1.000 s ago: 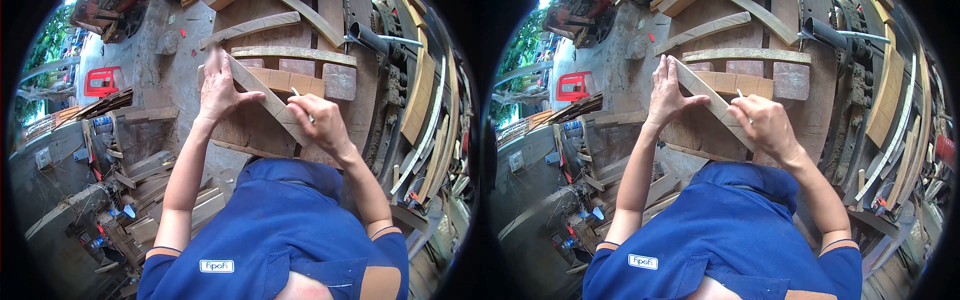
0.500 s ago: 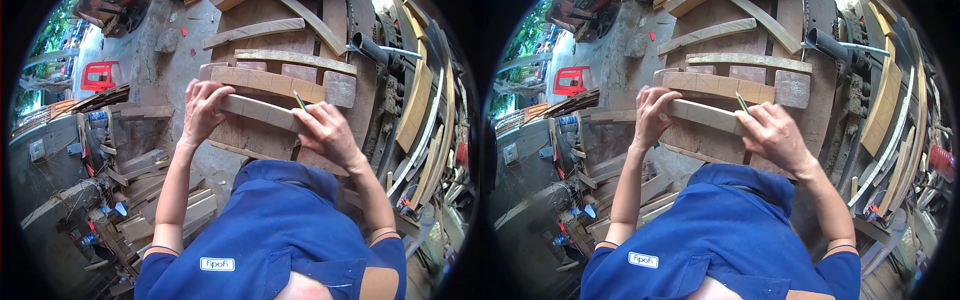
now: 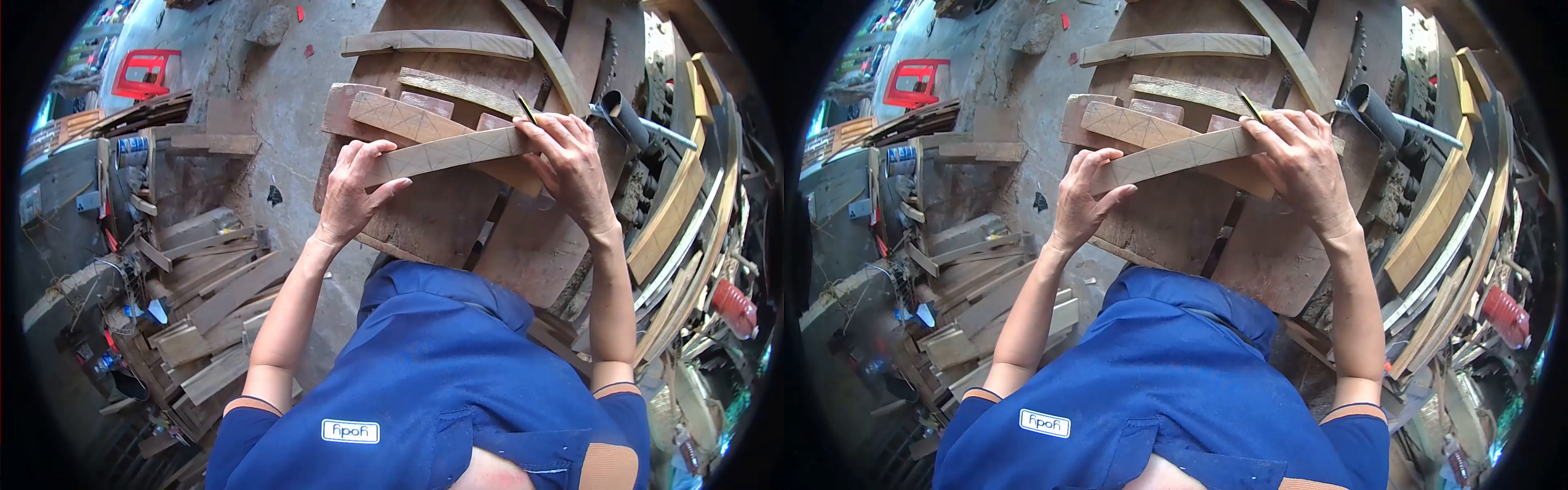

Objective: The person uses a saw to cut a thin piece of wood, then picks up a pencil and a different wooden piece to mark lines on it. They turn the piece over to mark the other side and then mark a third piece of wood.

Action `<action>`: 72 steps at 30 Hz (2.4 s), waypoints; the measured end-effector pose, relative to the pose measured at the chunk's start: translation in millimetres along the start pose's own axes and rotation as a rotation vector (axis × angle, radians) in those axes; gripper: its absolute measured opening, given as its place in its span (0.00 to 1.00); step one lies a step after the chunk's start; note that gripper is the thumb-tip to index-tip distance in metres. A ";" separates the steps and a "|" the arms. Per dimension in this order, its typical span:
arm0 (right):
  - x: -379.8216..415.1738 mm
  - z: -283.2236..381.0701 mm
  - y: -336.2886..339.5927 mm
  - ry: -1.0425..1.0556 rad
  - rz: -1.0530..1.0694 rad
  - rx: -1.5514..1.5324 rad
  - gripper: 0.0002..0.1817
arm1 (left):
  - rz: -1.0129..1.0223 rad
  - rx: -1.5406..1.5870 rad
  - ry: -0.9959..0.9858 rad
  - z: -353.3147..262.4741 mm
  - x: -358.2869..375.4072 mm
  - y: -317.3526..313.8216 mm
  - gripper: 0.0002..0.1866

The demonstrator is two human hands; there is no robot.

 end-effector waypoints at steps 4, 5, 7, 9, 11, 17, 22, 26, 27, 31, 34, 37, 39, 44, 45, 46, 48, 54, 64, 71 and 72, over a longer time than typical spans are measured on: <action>-4.4 -3.4 -3.2 -0.023 0.034 -0.066 0.26 | -0.004 0.041 0.025 7.2 0.2 -2.4 0.26; -5.6 -3.6 -2.4 -0.028 0.034 -0.066 0.27 | -0.004 0.049 0.031 7.9 -0.3 -2.6 0.25; -7.7 -2.8 -2.1 -0.022 0.061 -0.073 0.27 | -0.014 0.059 0.044 10.7 -0.3 -3.2 0.25; -9.8 -4.5 -2.9 -0.047 0.108 -0.088 0.29 | -0.021 0.067 0.055 12.9 -1.1 -2.9 0.25; -12.1 -4.2 -3.9 -0.046 0.132 -0.078 0.29 | -0.035 0.101 0.051 13.5 -2.7 -1.8 0.25; -17.6 -4.0 -3.3 -0.052 0.138 -0.083 0.29 | -0.033 0.141 0.038 16.7 -3.7 -0.1 0.28; -18.3 -4.2 -4.8 -0.060 0.154 -0.090 0.30 | -0.019 0.156 0.035 17.6 0.1 -3.8 0.29; -18.4 -4.5 -5.5 -0.059 0.164 -0.087 0.31 | -0.025 0.118 -0.026 16.0 5.0 -6.4 0.28; -18.6 -4.7 -5.7 -0.061 0.168 -0.091 0.31 | -0.022 0.094 -0.049 15.0 6.3 -6.9 0.28; -18.6 -5.0 -6.2 -0.064 0.186 -0.087 0.31 | -0.005 0.079 -0.050 17.3 7.1 -8.6 0.29; -19.3 -5.0 -5.7 -0.067 0.184 -0.088 0.30 | -0.006 0.092 -0.052 16.9 6.1 -8.4 0.29; -21.0 -5.2 -5.8 -0.063 0.181 -0.084 0.30 | -0.008 0.107 -0.040 17.6 6.6 -8.9 0.30; -21.3 -5.6 -5.6 -0.063 0.193 -0.080 0.30 | -0.005 0.104 -0.039 18.2 7.3 -9.1 0.30; -22.0 -6.2 -7.1 -0.060 0.177 -0.078 0.30 | -0.006 0.103 -0.035 18.2 6.9 -9.4 0.30; -22.4 -6.4 -7.0 -0.060 0.176 -0.078 0.30 | -0.003 0.098 -0.035 18.4 6.9 -9.6 0.30; -22.8 -6.5 -7.0 -0.060 0.174 -0.079 0.30 | 0.000 0.093 -0.035 18.6 6.9 -9.7 0.30; -21.9 -6.4 -7.0 -0.059 0.177 -0.080 0.31 | -0.004 0.104 -0.035 19.0 7.3 -9.8 0.30; -22.1 -8.8 -4.7 -0.070 0.206 -0.078 0.33 | 0.010 0.085 -0.064 18.4 6.5 -8.5 0.28; -38.8 -25.6 13.3 -0.417 0.095 -0.882 0.38 | 0.024 0.119 -0.064 20.5 7.3 -9.5 0.27; -57.9 -18.5 2.7 -0.496 0.114 -1.114 0.24 | 0.030 0.114 -0.066 19.9 6.2 -8.9 0.25; -59.1 -17.1 -1.3 -0.474 0.115 -1.221 0.22 | 0.036 0.126 -0.064 19.9 5.9 -8.5 0.25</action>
Point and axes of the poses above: each hand's wrist, its own x-axis away from the middle knuckle, its own y-axis out of the back of the hand, z = x × y, the point moved 7 cm from there along -x, towards the middle knuckle, and after that the axes turned 14 degrees about x, right-handed, at the moved point
